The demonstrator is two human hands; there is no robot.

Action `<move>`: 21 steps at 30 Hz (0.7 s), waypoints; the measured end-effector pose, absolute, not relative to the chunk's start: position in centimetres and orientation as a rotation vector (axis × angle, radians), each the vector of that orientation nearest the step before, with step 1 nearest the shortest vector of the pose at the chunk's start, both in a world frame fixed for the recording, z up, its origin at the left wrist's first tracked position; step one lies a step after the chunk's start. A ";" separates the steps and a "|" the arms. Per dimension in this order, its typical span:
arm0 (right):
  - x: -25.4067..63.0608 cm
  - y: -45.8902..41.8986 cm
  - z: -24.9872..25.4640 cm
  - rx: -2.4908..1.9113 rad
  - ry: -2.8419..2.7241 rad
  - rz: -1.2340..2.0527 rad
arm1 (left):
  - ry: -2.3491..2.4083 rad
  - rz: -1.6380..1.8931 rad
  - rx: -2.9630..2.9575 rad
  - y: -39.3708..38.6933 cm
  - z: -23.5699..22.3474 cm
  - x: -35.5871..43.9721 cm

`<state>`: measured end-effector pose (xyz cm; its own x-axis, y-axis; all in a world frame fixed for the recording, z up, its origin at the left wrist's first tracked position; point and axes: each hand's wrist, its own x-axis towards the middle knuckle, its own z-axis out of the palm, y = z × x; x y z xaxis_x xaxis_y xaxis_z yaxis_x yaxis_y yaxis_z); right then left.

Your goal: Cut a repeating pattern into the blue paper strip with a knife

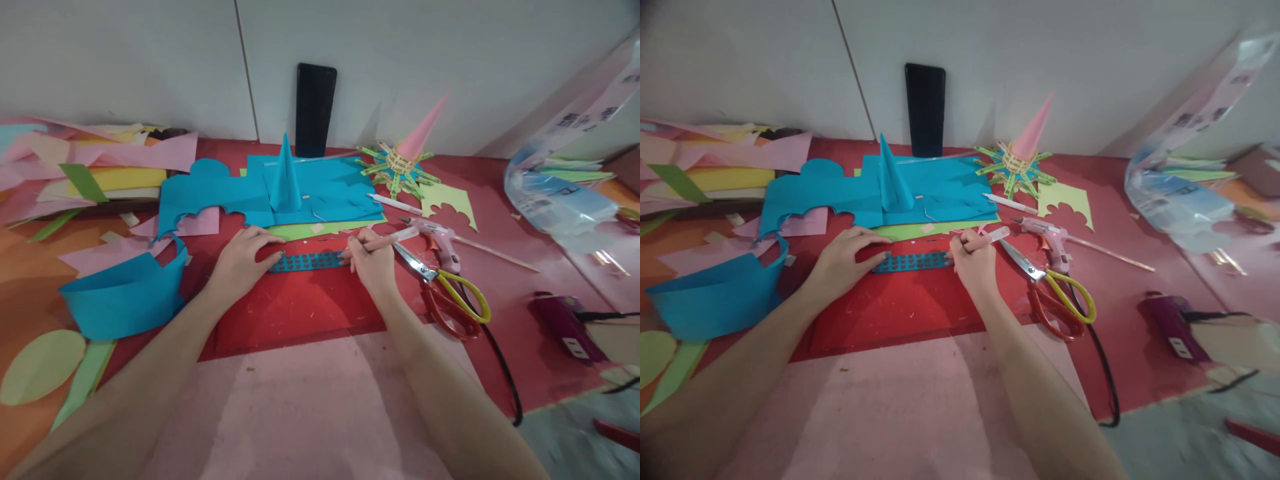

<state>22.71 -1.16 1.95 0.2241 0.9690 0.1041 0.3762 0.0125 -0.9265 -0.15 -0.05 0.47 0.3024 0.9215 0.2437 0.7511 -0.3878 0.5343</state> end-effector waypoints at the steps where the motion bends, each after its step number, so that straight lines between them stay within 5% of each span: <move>1: 22.7 -1.2 1.9 -1.540 -1.309 0.781 | 1.508 0.751 2.256 -0.1 0.5 -0.2; 21: 22.9 -1.2 1.9 -1.538 -1.348 0.767 | 1.519 0.747 2.241 -0.1 0.6 -0.1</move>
